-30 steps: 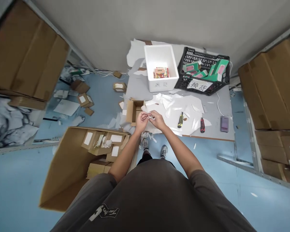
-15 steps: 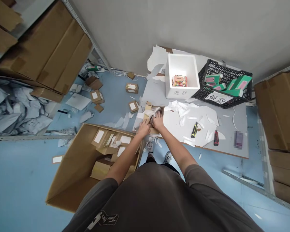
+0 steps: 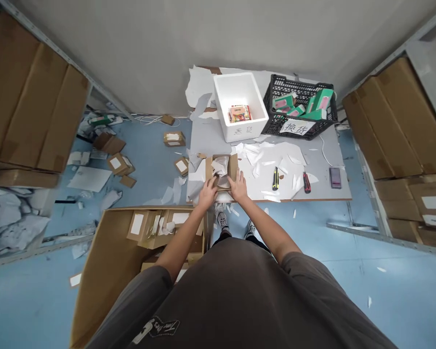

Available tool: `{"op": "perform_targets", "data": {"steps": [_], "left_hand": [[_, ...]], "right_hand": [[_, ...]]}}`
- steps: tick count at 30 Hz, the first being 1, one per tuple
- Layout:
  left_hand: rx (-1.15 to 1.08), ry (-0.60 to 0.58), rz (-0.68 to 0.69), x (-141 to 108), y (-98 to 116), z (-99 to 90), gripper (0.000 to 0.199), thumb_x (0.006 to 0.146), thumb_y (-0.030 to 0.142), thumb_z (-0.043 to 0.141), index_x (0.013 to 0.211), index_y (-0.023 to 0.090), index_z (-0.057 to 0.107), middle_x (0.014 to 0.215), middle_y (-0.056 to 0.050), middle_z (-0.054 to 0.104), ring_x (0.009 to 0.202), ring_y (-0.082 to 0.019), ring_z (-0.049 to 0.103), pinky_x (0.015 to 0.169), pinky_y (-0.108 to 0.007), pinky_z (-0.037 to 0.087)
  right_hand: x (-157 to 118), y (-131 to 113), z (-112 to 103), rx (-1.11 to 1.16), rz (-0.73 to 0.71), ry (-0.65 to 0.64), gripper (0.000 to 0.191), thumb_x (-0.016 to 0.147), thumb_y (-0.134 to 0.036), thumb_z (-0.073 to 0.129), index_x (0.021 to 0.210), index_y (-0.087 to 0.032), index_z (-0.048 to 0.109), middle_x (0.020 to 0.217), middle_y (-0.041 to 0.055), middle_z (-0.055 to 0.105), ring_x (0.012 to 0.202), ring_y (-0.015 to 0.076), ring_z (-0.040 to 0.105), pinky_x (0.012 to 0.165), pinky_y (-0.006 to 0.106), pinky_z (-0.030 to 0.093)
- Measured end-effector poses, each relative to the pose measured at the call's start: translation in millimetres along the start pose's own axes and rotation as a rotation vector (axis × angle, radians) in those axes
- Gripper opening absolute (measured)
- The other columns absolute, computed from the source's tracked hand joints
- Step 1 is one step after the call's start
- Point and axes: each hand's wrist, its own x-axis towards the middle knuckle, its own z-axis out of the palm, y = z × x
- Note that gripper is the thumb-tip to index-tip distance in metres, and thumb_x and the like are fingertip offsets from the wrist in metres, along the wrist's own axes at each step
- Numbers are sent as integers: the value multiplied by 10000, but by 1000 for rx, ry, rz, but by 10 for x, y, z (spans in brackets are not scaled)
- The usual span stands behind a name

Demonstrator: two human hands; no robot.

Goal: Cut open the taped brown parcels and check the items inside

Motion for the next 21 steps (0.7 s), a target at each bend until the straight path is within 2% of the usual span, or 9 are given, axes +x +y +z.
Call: {"op": "perform_targets", "data": {"steps": [3,6,9,12,14,16,21], "left_hand": [[30,61,88,66,276,-38,170,953,115,670,989,241,778,1754,-57,483,1639,-348,384,1205,-551,580],[66,99,205,197,681,-40,146,961,127,690,976,243,777,1745,-51,494,1631,-340,403,1180,-532,613],[91,104,348,368,1250,22,127,973,142,696,949,239,774,1742,-57,499,1626,-340,415,1149,-521,639],[92,88,478,554,2002,209,141,991,157,686,922,242,774,1733,-61,511,1621,-344,428,1108,-520,662],[82,50,568,676,2593,429,145,994,163,691,912,243,779,1731,-60,515,1617,-343,437,1089,-512,669],[67,-9,672,784,3236,728,128,992,174,709,920,242,791,1729,-65,518,1614,-343,442,1134,-525,642],[53,-179,921,894,4916,1721,108,967,167,747,969,241,826,1732,-71,514,1610,-339,453,1244,-539,560]], "right_hand": [[-203,278,-169,6,45,94,784,863,-297,888,1585,-212,598,1891,200,44,1694,526,182,1287,656,344],[-494,658,-380,15,88,213,720,888,-328,852,1562,-218,628,1897,164,17,1696,514,185,1296,659,343],[-867,1144,-614,39,135,338,702,871,-335,850,1537,-225,656,1900,145,3,1692,507,199,1306,676,332],[-1351,1750,-851,73,223,436,721,846,-329,864,1532,-230,664,1900,143,-8,1684,511,217,1293,681,356],[-1755,2218,-995,83,308,490,743,829,-330,876,1534,-237,661,1900,138,-12,1679,512,228,1278,688,377],[-2228,2719,-1112,79,413,542,762,823,-345,882,1542,-241,652,1900,140,-3,1674,515,237,1263,698,394],[-3598,3929,-1245,55,706,638,777,831,-439,896,1542,-250,645,1898,146,27,1660,532,254,1235,712,417]]}}
